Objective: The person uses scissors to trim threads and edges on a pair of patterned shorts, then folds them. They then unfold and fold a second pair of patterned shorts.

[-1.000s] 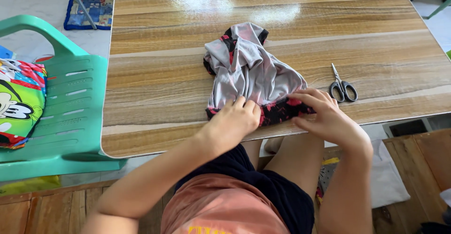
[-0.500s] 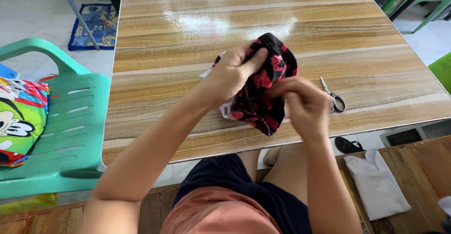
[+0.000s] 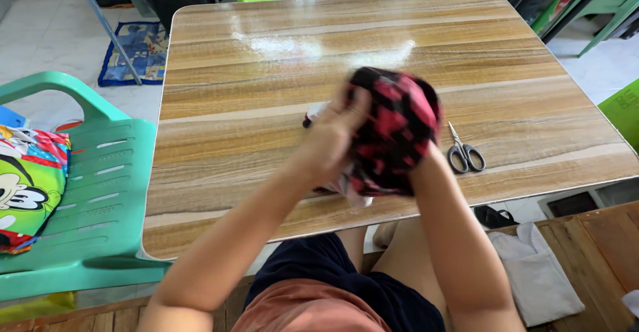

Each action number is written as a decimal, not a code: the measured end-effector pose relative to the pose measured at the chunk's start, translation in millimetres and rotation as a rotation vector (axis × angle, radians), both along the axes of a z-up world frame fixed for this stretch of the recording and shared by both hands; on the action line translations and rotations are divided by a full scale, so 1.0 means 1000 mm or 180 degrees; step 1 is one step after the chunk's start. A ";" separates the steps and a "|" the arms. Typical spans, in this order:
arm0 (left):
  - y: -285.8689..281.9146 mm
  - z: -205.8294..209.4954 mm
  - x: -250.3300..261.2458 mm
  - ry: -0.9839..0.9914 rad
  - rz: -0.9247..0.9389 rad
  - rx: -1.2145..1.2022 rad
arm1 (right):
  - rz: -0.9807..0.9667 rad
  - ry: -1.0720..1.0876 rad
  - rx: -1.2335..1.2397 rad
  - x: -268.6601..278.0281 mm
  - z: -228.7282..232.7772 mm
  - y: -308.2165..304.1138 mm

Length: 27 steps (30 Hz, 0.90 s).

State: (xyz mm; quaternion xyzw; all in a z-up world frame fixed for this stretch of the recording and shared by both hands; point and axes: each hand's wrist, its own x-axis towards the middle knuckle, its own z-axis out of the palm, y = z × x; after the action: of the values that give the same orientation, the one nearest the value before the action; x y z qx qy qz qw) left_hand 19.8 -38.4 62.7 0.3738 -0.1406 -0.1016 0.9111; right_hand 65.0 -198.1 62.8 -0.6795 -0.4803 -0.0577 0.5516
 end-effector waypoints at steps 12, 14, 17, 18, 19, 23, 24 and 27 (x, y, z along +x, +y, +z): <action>0.089 -0.017 0.007 0.0211 0.0743 -0.0457 | 0.0232 0.2237 0.3211 0.020 0.025 -0.118; 0.092 -0.008 0.009 0.0107 0.0760 -0.0435 | 0.0282 0.2220 0.3071 0.016 0.029 -0.103; 0.091 0.001 0.012 -0.0356 0.1326 0.1141 | 0.0292 0.2471 0.2884 0.005 0.042 -0.065; 0.086 0.000 0.013 -0.0556 0.1584 0.1929 | 0.0138 0.2697 0.2869 0.002 0.047 -0.052; 0.077 -0.004 0.014 -0.0692 0.1821 0.2527 | -0.0020 0.2921 0.2850 -0.001 0.053 -0.042; 0.016 -0.020 -0.017 -0.0663 0.3192 0.4656 | 0.0621 0.2366 0.2024 -0.009 0.059 -0.006; 0.005 -0.020 -0.027 -0.1322 0.3117 0.4304 | 0.0669 0.2401 0.2041 -0.010 0.060 0.003; -0.013 -0.015 -0.041 -0.2299 0.2682 0.3577 | 0.0619 0.2247 0.2037 -0.007 0.066 0.013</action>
State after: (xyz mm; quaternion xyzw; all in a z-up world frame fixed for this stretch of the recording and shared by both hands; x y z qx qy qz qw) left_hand -21.4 -51.0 47.5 0.8099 -0.2018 0.3240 0.4455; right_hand 57.8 -184.9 128.7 -0.4059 -0.2832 0.0834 0.8649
